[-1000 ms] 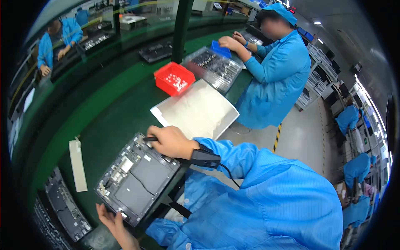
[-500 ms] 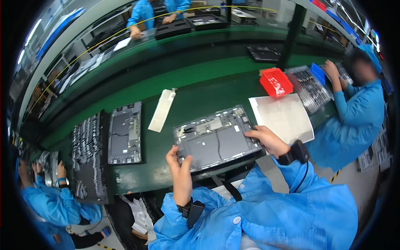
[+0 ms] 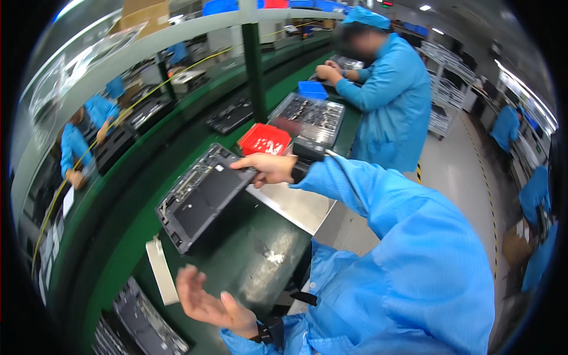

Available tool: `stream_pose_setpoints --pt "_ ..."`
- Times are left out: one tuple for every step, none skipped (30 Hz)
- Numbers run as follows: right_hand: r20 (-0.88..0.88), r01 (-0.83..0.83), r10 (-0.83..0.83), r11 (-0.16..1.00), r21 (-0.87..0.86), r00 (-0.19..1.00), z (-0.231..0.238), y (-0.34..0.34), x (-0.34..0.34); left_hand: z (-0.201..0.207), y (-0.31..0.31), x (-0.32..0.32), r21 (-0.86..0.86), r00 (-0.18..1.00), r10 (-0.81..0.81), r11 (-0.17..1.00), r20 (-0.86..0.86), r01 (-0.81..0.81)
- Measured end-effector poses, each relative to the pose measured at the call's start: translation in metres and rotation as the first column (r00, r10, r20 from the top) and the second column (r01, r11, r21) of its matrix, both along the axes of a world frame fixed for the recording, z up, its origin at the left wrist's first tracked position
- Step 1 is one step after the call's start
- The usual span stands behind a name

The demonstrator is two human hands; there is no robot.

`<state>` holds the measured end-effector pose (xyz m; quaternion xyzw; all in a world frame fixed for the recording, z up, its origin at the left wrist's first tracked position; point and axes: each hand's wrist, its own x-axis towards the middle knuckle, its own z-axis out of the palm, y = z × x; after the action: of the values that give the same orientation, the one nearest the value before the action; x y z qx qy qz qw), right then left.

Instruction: Assembling components into an electronic device chassis using tweezers and manual manipulation.

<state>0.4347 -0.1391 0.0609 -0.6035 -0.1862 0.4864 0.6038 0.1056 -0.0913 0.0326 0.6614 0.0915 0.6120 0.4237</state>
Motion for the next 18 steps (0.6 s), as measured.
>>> stream_pose_setpoints --pt "0.005 -0.007 0.007 1.0 0.01 1.0 -0.002 0.02 0.007 -0.011 0.006 0.0 0.006 1.0 -0.027 1.0 0.004 0.027" --pt "-0.08 -0.033 0.04 0.995 0.093 0.996 -0.014 0.044 0.02 -0.026 0.009 -0.003 -0.054 0.988 -0.109 0.993 -0.11 0.103" --pt "-0.142 -0.007 0.02 0.996 0.092 0.99 -0.017 0.068 0.023 -0.036 0.011 -0.008 -0.125 0.958 -0.173 0.981 -0.227 0.148" --pt "-0.125 0.082 -0.073 0.994 0.068 0.989 -0.02 0.081 0.029 -0.03 0.013 -0.006 0.165 0.928 -0.09 0.973 -0.362 0.159" --pt "-0.107 0.161 -0.156 0.986 0.042 0.982 -0.023 0.097 0.035 -0.021 0.012 -0.002 0.434 0.884 0.034 0.88 -0.466 0.195" --pt "-0.14 0.148 -0.145 0.989 0.016 0.98 -0.029 0.116 0.046 -0.021 0.005 0.003 0.398 0.884 0.009 0.895 -0.467 0.201" --pt "-0.173 0.12 -0.12 0.993 -0.013 0.978 -0.039 0.14 0.055 -0.024 -0.001 0.005 0.359 0.884 -0.004 0.913 -0.468 0.194" --pt "-0.188 0.033 -0.041 0.998 -0.047 0.981 -0.048 0.159 0.067 -0.024 -0.003 0.004 0.314 0.867 -0.065 0.917 -0.494 0.248" --pt "-0.197 0.012 -0.024 0.998 -0.061 0.98 -0.063 0.178 0.086 -0.022 -0.004 0.006 0.27 0.851 -0.134 0.913 -0.507 0.305" --pt "-0.136 -0.035 0.02 0.994 -0.107 0.99 -0.063 0.2 0.091 -0.024 -0.003 0.006 0.257 0.843 -0.123 0.921 -0.523 0.293" --pt "-0.075 -0.075 0.064 0.985 -0.154 0.995 -0.062 0.221 0.096 -0.026 0.0 0.005 0.243 0.836 -0.115 0.927 -0.537 0.284" --pt "-0.001 -0.041 0.041 0.981 -0.19 0.999 -0.061 0.242 0.105 -0.029 0.004 0.004 0.25 0.823 -0.093 0.928 -0.561 0.276" --pt "0.239 0.092 -0.035 0.968 -0.232 0.97 -0.056 0.261 0.097 -0.029 0.008 0.001 0.234 0.82 -0.081 0.938 -0.567 0.255" --pt "0.491 0.091 0.067 0.952 -0.292 0.869 -0.047 0.278 0.091 -0.028 0.012 0.0 0.209 0.831 -0.06 0.956 -0.553 0.207" --pt "0.694 0.116 0.169 0.932 -0.344 0.7 -0.04 0.285 0.085 -0.029 0.012 -0.002 0.181 0.839 -0.05 0.968 -0.542 0.174" --pt "0.813 0.082 0.202 0.953 -0.291 0.545 -0.048 0.291 0.115 -0.028 0.013 -0.002 0.181 0.839 -0.066 0.965 -0.54 0.192" --pt "0.902 0.04 0.217 0.967 -0.25 0.373 -0.06 0.294 0.143 -0.029 0.012 -0.004 0.168 0.832 -0.107 0.958 -0.544 0.233" --pt "0.969 0.146 0.181 0.967 -0.206 0.167 -0.062 0.3 0.12 -0.03 0.014 -0.005 0.139 0.824 -0.087 0.971 -0.559 0.197"
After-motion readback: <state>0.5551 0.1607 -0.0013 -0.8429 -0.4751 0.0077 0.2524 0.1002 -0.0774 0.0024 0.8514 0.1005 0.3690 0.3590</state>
